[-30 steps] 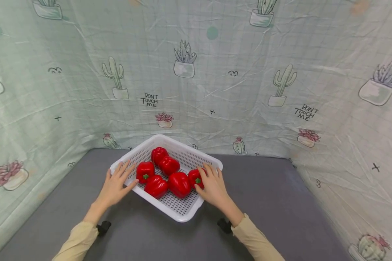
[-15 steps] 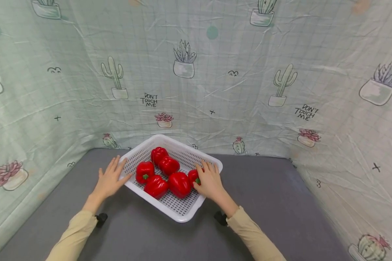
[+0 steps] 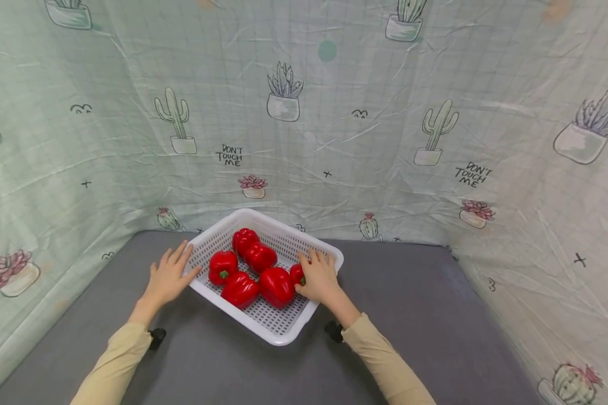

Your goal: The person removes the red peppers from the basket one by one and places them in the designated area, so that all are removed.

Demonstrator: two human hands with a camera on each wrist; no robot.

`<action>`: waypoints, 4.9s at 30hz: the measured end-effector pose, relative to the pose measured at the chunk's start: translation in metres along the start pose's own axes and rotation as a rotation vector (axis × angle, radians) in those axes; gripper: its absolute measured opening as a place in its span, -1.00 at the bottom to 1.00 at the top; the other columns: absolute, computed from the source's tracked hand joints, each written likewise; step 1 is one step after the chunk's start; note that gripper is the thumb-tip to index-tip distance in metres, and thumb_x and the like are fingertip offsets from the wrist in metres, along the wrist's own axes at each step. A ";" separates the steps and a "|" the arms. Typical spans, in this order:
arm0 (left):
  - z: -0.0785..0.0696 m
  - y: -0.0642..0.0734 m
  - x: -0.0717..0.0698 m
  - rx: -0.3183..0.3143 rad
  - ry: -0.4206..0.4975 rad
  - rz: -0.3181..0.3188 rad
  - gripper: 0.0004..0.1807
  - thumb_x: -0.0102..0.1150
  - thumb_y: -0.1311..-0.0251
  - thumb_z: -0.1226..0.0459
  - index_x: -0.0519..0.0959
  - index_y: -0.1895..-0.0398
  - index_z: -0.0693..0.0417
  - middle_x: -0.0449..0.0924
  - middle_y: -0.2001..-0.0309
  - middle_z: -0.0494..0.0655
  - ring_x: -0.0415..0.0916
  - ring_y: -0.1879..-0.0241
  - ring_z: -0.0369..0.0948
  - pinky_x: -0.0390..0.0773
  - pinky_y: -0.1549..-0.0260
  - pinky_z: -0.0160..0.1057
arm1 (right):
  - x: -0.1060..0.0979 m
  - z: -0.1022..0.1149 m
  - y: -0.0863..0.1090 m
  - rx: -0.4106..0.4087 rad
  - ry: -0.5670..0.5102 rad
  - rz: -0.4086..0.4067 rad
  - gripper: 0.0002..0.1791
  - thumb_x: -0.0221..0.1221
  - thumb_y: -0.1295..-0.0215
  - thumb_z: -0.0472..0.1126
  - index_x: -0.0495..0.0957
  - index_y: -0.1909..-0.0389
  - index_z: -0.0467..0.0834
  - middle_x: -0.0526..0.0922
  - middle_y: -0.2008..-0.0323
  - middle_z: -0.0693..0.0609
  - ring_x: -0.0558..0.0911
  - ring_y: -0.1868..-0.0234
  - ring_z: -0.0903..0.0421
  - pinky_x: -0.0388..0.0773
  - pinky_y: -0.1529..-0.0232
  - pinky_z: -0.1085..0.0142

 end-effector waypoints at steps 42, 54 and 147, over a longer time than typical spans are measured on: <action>0.002 0.000 0.003 0.013 0.048 -0.011 -0.28 -0.06 -0.17 0.00 0.11 -0.31 0.21 0.00 -0.34 0.23 0.02 -0.20 0.32 0.13 0.10 0.43 | 0.027 0.002 -0.018 0.005 0.035 0.123 -0.12 0.48 0.45 -0.12 0.34 -0.08 -0.06 0.35 0.04 -0.19 0.29 0.00 -0.11 0.29 0.12 0.00; 0.000 0.000 0.002 0.014 0.059 -0.022 -0.28 -0.05 -0.16 0.01 0.11 -0.31 0.23 0.01 -0.33 0.25 0.03 -0.19 0.33 0.14 0.09 0.43 | 0.009 0.001 -0.017 0.038 -0.077 -0.015 -0.27 0.37 0.28 -0.01 0.33 -0.02 -0.04 0.42 0.12 -0.15 0.33 0.08 -0.10 0.29 0.16 0.00; -0.003 0.001 -0.002 0.008 0.091 -0.024 -0.30 -0.03 -0.18 0.05 0.12 -0.31 0.23 0.02 -0.33 0.23 0.05 -0.19 0.31 0.17 0.10 0.40 | -0.078 -0.002 0.044 0.027 -0.199 -0.317 -0.17 0.40 0.30 0.07 0.31 -0.09 -0.03 0.41 0.08 -0.06 0.38 0.11 0.02 0.58 0.31 0.18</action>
Point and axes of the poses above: each hand's wrist, its own y-axis away from the middle knuckle, its own x-axis out of the palm, z = x × y, the point moved 10 cm from there along -y, towards the middle knuckle
